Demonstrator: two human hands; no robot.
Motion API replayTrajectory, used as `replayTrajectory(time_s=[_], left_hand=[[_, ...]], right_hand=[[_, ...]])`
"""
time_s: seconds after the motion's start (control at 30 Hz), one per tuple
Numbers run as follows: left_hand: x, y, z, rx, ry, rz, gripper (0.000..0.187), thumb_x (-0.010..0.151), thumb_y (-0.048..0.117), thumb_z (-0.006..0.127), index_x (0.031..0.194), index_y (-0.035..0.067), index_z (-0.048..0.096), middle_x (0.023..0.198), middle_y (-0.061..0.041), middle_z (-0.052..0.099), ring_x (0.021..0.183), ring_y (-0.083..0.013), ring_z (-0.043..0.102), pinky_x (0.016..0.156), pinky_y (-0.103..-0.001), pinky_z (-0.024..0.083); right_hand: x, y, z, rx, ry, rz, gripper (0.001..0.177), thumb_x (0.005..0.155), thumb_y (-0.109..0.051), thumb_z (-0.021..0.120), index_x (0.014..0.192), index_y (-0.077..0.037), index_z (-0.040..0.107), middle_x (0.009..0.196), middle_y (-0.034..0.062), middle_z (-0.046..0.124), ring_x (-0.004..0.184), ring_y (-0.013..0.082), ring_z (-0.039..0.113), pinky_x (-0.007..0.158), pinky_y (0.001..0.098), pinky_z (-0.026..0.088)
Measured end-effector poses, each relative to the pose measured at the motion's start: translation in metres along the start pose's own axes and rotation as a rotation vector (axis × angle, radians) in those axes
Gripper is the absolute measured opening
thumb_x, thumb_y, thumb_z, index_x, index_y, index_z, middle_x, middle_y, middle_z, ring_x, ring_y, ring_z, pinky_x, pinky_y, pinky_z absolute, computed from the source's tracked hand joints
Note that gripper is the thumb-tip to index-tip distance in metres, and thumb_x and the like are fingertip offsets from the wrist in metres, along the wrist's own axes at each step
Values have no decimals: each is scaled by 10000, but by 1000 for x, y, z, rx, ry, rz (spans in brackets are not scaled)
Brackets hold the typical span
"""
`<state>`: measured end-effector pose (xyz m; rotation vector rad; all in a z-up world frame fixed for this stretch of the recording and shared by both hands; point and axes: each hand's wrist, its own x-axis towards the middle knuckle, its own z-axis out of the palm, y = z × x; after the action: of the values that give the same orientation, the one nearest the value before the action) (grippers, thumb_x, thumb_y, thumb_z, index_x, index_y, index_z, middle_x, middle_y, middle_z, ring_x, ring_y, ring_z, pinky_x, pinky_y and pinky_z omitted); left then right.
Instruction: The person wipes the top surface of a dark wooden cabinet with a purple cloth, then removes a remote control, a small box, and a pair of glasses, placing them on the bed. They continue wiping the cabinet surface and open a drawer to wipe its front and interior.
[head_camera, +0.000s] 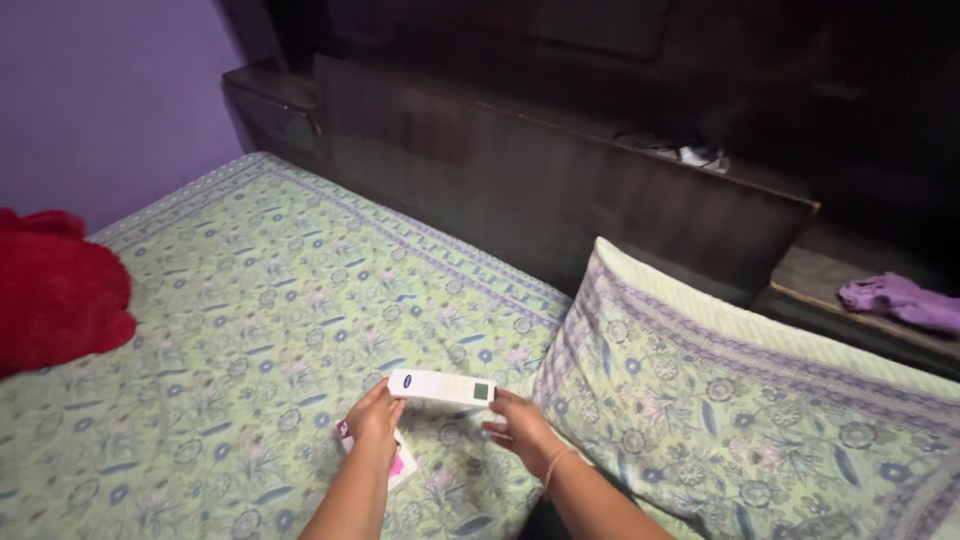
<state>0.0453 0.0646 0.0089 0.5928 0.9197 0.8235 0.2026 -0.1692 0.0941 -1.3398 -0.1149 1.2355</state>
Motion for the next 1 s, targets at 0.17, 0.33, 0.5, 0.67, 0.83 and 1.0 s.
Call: replayTrajectory(time_s=[0.17,0.33,0.5,0.67,0.83,1.0], left_hand=[[-2,4,-32,13,165,100,267,1010,25,582,1252,-41,675,1160,-194,713,1009,-313,717,900,-401,609],[1,14,-57,-58,247,77,250,1019,18,575,1232,-77,663,1134,-215,715,972,-335,726,862,-427,618],[5,26,-90,-45,360,41,254,1032,60,576,1256,-10,672,1146,-159,709,992,-299,712,867,-407,593],[2,25,-104,-27,442,32,266,1043,68,554,1250,-6,702,1173,-174,709,1037,-309,700,895,-405,594],[-3,29,-117,-118,381,33,267,1061,62,489,1264,-6,649,1225,-167,683,1096,-315,683,968,-454,555],[-10,22,-124,-89,461,35,287,1061,45,474,1273,-22,657,1217,-214,676,1083,-340,684,1006,-477,552]], right_hand=[[-4,29,30,-73,-12,82,653,944,-199,593,1570,-212,410,1323,15,648,1010,194,670,815,345,530],[-9,40,54,-54,-94,109,701,937,-201,593,1598,-244,363,1279,4,632,956,175,636,806,333,536],[-19,59,70,-36,-235,121,682,929,-215,588,1593,-200,432,1141,40,618,911,146,629,767,319,518],[-18,75,83,-53,-174,245,696,949,-212,620,1591,-240,352,1149,11,648,975,157,651,883,347,531],[-11,83,89,-88,-197,223,681,937,-262,618,1582,-259,400,1134,-19,648,956,144,652,869,340,521],[-6,91,92,-137,-265,144,696,921,-222,639,1576,-242,404,1161,-17,645,950,142,637,829,331,517]])
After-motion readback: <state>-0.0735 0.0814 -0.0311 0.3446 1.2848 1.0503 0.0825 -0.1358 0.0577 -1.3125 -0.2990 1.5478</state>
